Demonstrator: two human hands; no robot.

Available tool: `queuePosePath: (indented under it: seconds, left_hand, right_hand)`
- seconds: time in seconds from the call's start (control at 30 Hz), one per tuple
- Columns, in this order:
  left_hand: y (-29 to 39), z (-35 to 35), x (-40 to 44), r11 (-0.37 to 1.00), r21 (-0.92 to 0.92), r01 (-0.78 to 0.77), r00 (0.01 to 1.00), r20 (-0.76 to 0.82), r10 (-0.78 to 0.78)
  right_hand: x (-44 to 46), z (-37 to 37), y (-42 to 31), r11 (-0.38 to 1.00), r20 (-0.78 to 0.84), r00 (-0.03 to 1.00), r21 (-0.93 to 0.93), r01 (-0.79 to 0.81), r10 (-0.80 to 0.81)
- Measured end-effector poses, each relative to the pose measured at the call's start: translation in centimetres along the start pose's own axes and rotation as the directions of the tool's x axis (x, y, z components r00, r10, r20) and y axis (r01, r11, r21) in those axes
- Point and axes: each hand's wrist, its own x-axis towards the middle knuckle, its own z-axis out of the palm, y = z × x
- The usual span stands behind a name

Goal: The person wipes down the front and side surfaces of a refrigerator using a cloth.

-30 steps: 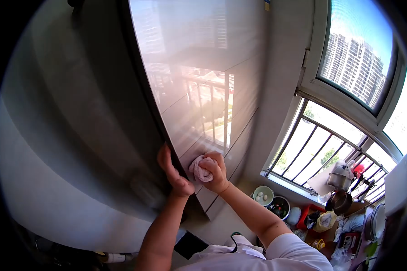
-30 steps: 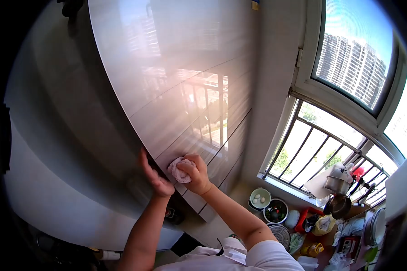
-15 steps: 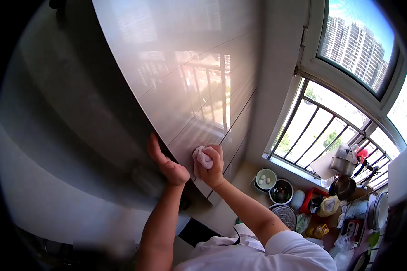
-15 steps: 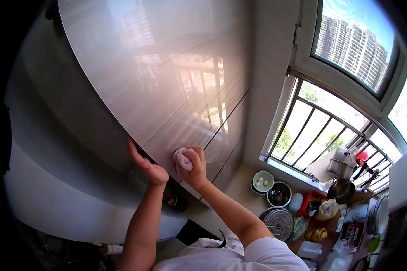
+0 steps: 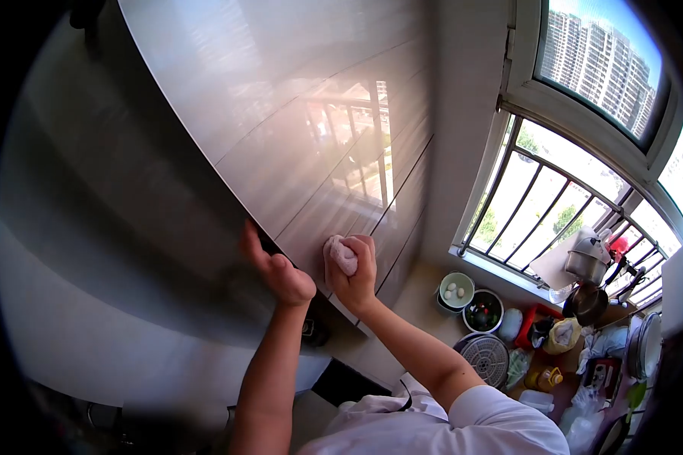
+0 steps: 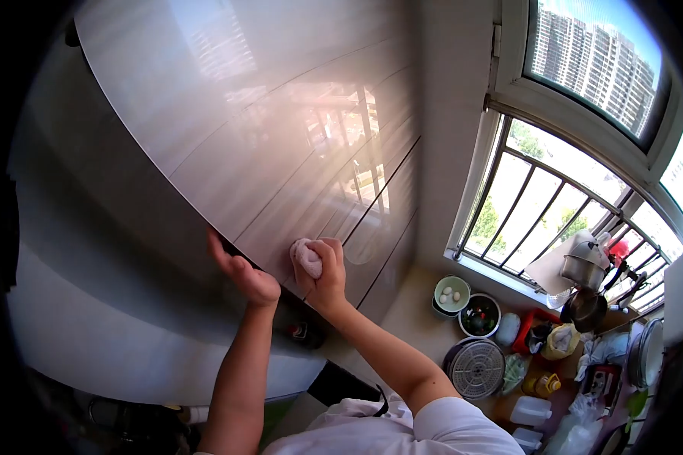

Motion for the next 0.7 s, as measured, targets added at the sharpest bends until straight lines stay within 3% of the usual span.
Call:
queuePosePath:
  seconds: [0.07, 0.2, 0.27, 0.37, 0.43, 0.47, 0.53, 0.63, 0.7]
  left_hand:
    - [0.1, -0.6, -0.3, 0.998, 0.039, 0.039, 0.999, 0.024, -0.039]
    - [-0.2, -1.5, -1.2, 0.990, -0.097, 0.102, 0.992, 0.081, -0.094]
    - [0.5, -2.2, -1.2, 0.913, -0.337, 0.229, 0.968, 0.175, -0.179]
    - [1.7, -3.1, -1.9, 0.960, -0.196, 0.201, 0.973, 0.153, -0.172]
    - [1.9, -3.8, -3.3, 0.979, -0.003, 0.203, 0.963, 0.184, -0.198]
    - [2.2, -3.9, -4.2, 0.979, -0.005, 0.203, 0.963, 0.183, -0.199]
    - [2.9, -3.6, -5.9, 0.961, 0.007, 0.276, 0.943, 0.191, -0.272]
    - [4.1, -3.5, -7.2, 0.955, 0.010, 0.297, 0.931, 0.217, -0.292]
    - [5.1, -3.8, -7.5, 0.946, 0.028, 0.322, 0.913, 0.257, -0.318]
  right_hand:
    - [1.8, 0.9, -3.1, 0.998, 0.036, 0.998, 0.035, 0.046, -0.047]
    - [4.9, 1.5, -5.8, 0.976, 0.097, 0.973, 0.081, 0.201, -0.209]
    - [3.4, 1.2, -4.6, 0.971, 0.100, 0.968, 0.102, 0.218, -0.228]
    - [-1.8, -0.5, -1.9, 0.984, 0.184, 0.966, 0.052, 0.172, -0.179]
    - [-4.8, -1.9, -0.1, 0.999, 0.241, 0.970, -0.032, 0.014, -0.006]
    - [-5.4, -2.5, 0.8, 0.999, 0.242, 0.970, -0.033, 0.015, -0.006]
    - [-5.4, -3.3, 1.0, 0.985, 0.259, 0.952, -0.086, -0.147, 0.164]
    - [-1.9, -3.2, 2.1, 0.958, 0.166, 0.948, -0.145, -0.249, 0.272]
    - [1.0, -2.5, 2.9, 0.905, 0.051, 0.905, -0.089, -0.416, 0.422]
